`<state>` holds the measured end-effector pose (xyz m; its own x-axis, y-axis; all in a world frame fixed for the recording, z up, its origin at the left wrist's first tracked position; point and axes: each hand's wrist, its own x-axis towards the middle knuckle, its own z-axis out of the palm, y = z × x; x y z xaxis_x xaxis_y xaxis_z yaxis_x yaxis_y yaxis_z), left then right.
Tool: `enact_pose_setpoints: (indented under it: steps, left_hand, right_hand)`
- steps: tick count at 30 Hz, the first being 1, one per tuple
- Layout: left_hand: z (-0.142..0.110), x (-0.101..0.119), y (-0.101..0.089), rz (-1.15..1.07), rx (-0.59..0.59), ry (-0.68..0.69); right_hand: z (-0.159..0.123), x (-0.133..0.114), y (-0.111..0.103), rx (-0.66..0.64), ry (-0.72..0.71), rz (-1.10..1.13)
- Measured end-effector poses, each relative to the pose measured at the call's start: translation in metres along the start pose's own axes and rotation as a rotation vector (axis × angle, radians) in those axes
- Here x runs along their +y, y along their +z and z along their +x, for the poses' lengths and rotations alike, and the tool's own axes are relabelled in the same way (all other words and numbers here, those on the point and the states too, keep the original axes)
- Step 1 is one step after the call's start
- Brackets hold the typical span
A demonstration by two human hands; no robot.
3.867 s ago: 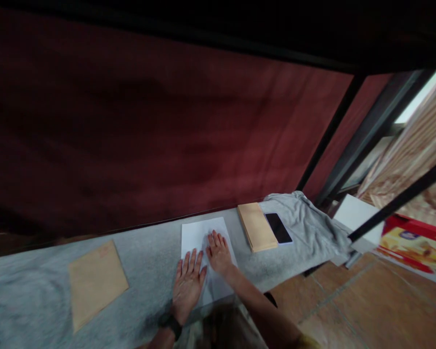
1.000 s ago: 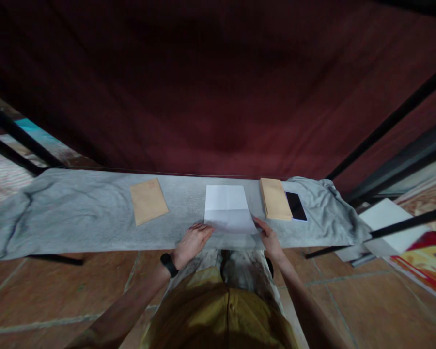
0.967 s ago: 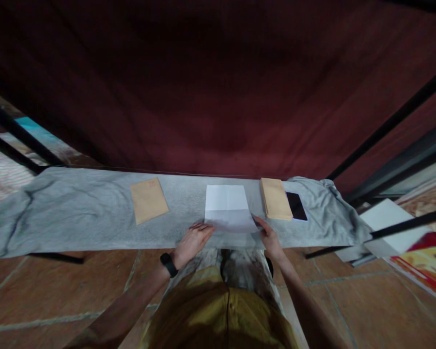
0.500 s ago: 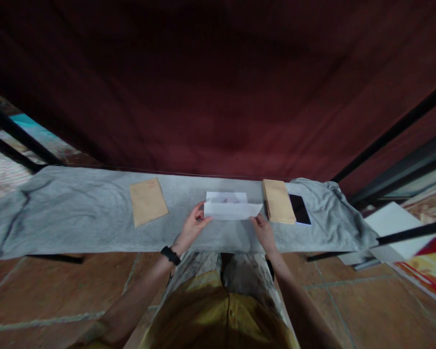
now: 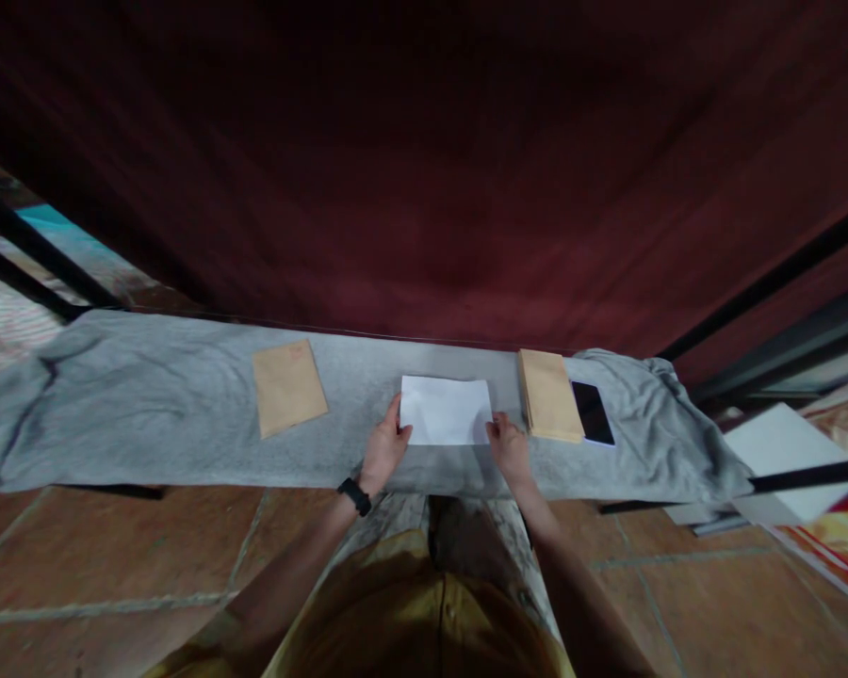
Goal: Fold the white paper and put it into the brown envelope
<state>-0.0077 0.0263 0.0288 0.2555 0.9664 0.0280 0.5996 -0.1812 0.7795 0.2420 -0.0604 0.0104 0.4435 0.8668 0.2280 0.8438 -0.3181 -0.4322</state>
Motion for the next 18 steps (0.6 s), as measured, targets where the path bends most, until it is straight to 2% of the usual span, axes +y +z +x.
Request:
enact_pose_setpoints:
  steps: [5,9,12,14,16,18]
  left_hand:
    - [-0.012,0.007,-0.002,0.273,-0.002,0.029]
    - [-0.015,0.019,0.005,0.526,0.031,0.179]
    - [-0.008,0.032,0.021,0.597,0.002,0.329]
    - [0.000,0.038,0.035,0.610,-0.049,0.393]
    - [0.009,0.040,0.046,0.623,-0.095,0.400]
    - [0.015,0.037,0.053,0.639,-0.121,0.382]
  right_hand:
    - [-0.010,-0.007,-0.006,-0.040,0.006,-0.221]
    - [-0.002,-0.018,-0.008,-0.005,-0.070,-0.245]
    - [0.010,-0.033,0.005,0.020,-0.222,-0.094]
    - [0.017,-0.046,0.017,-0.011,-0.325,-0.031]
    - [0.022,-0.055,0.029,-0.072,-0.380,-0.045]
    - [0.025,-0.057,0.037,-0.112,-0.378,-0.104]
